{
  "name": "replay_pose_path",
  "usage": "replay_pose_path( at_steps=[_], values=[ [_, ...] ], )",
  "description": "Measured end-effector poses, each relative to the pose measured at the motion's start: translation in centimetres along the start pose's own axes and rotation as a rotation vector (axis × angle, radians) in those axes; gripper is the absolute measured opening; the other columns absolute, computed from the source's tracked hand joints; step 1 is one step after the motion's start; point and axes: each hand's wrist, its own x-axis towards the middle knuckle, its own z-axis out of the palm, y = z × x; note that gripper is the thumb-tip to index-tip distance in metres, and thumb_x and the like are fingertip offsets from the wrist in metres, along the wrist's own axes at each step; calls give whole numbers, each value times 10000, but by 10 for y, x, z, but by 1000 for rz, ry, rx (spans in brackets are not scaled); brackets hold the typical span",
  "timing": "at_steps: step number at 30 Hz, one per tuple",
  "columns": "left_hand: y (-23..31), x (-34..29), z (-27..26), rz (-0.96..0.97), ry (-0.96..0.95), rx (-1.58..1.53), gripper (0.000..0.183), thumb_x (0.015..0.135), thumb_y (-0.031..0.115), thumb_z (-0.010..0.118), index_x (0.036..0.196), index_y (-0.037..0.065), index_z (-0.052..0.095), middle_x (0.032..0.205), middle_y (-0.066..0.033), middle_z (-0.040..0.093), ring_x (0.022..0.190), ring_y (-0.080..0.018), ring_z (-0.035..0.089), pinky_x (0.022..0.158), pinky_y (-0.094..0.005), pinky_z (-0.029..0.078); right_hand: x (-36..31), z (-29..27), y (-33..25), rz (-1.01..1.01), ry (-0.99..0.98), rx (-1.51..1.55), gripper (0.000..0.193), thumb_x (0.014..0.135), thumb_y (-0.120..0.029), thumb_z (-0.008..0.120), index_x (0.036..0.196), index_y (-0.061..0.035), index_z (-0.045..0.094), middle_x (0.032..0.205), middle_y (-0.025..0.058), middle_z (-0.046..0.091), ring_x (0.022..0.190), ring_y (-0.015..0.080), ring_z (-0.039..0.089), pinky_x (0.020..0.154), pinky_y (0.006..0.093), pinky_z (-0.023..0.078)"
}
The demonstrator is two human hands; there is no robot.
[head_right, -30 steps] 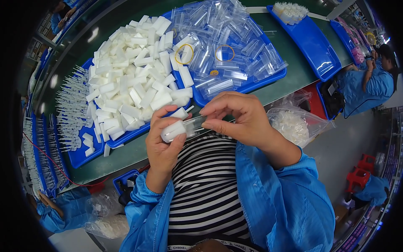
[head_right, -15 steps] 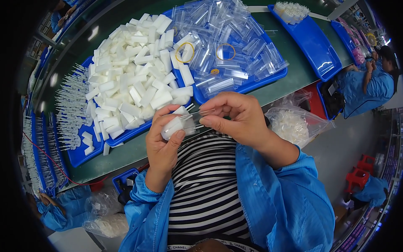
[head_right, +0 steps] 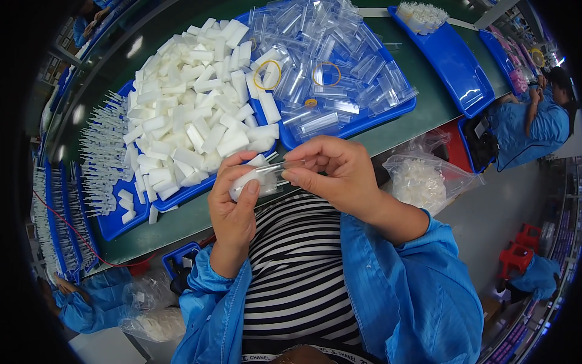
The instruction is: The person assembles plastic components by hand, inserting small plastic rods into a rectangular plastic base, then placing the assembled unit into a clear plastic tube.
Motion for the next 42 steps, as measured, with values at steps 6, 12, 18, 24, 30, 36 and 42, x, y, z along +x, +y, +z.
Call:
replay_pose_path(
  at_steps=[6, 12, 18, 24, 30, 36, 42],
  values=[
    [6, -3, 6, -65, 80, -165, 190, 833, 64, 630, 1013, 26, 582, 1208, -144, 477, 1069, -195, 487, 869, -279, 408, 0, 1, 7, -38, 11, -38, 210, 803, 30, 649, 1003, 45, 586, 924, 107, 633, 802, 114, 617, 708, 215, 506],
    [7, -5, 5, -169, 78, -374, 160, 824, 39, 628, 976, 37, 581, 1230, -150, 462, 1131, -212, 442, 943, -318, 357, -1, 4, 5, -80, 13, -36, 207, 792, 24, 670, 987, 36, 606, 910, 90, 638, 801, 102, 617, 699, 201, 502],
    [8, -4, 5, -153, 81, -354, 104, 807, 12, 625, 904, 39, 599, 1236, -161, 464, 1142, -211, 433, 957, -325, 338, 0, 5, 5, -231, -19, -190, 208, 765, 46, 681, 965, 36, 626, 895, 110, 627, 774, 120, 630, 671, 214, 515],
    [7, -5, 3, -112, 59, -220, 85, 812, 16, 624, 887, 46, 600, 1234, -162, 460, 1124, -209, 450, 926, -312, 373, -2, 4, 2, -222, -22, -251, 207, 756, 64, 671, 955, 38, 622, 929, 144, 622, 781, 140, 628, 684, 230, 515],
    [15, -4, 6, -159, 12, -293, 92, 866, 97, 599, 911, 20, 575, 1267, -155, 391, 1041, -191, 513, 737, -277, 542, 0, 1, 5, -182, -14, -234, 203, 759, 53, 675, 955, 35, 624, 936, 139, 623, 774, 129, 624, 678, 222, 508],
    [11, -3, 1, -45, -111, -81, 164, 884, 77, 557, 1021, 18, 490, 1321, -166, 305, 1036, -209, 525, 729, -285, 558, 2, -2, -2, -112, -16, -251, 191, 762, -2, 707, 942, 20, 647, 842, 75, 644, 717, 77, 602, 604, 186, 471],
    [21, -2, -3, -154, -222, -209, 264, 877, 75, 553, 1096, 32, 411, 1370, -176, 240, 1141, -254, 465, 803, -333, 537, 5, -10, -5, -119, -21, -313, 186, 758, -6, 711, 935, 12, 657, 783, 45, 646, 687, 51, 574, 584, 170, 439]
  ],
)
